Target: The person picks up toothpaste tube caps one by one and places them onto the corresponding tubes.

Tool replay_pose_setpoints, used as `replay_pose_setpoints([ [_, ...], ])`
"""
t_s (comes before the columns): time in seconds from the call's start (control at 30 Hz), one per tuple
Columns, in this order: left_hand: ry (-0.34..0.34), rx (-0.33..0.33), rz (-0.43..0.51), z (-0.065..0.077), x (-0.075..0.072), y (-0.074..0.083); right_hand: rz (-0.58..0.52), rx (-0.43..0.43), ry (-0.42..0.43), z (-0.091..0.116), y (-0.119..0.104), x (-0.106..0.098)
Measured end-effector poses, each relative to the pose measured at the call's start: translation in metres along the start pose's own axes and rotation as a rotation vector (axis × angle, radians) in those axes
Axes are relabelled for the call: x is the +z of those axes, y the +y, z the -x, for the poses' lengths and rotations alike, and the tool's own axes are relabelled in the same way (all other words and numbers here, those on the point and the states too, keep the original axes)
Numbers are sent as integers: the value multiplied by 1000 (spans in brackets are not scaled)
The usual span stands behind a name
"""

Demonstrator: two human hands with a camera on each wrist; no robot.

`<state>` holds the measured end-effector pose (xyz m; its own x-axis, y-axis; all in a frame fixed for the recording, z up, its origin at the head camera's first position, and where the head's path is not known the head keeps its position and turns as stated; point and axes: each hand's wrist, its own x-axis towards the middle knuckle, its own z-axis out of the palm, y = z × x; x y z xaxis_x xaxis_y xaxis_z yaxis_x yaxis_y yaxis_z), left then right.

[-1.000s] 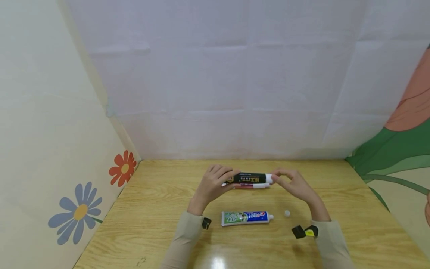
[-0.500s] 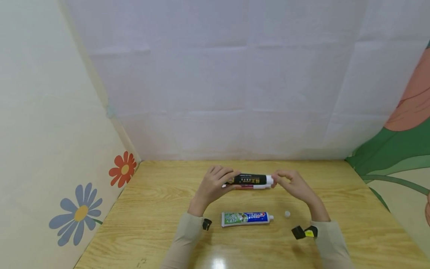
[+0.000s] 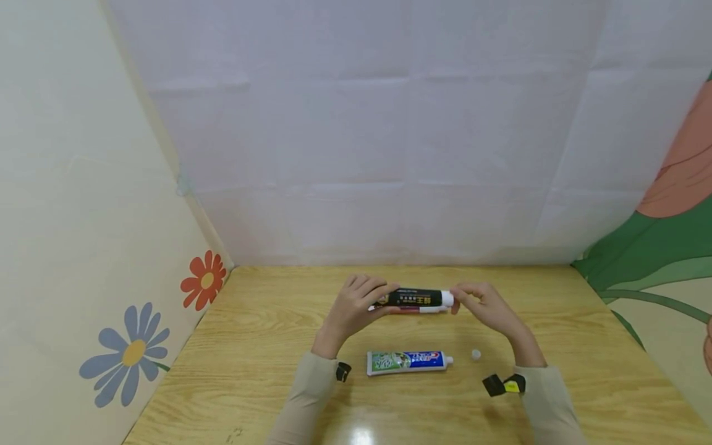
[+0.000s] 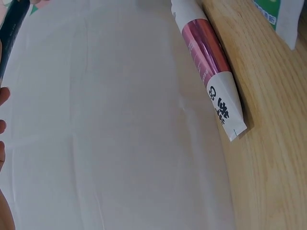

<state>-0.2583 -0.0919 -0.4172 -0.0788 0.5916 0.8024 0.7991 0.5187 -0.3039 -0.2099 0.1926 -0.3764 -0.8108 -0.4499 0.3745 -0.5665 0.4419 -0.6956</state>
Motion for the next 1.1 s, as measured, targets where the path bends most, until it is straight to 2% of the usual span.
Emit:
replay_pose_setpoints([
  [0.4,-1,7,0,1,2,0,6,-13,-7,0,4,0],
  [0.63,6,3,-7,0,1,0,13,-1,3,-1,37,5],
  [0.7,5,0,-8,1,1,0,25,3,9,-1,40,5],
  [1.1,-8,-9,-9,3,1,-3,30,30,51,1,38,4],
])
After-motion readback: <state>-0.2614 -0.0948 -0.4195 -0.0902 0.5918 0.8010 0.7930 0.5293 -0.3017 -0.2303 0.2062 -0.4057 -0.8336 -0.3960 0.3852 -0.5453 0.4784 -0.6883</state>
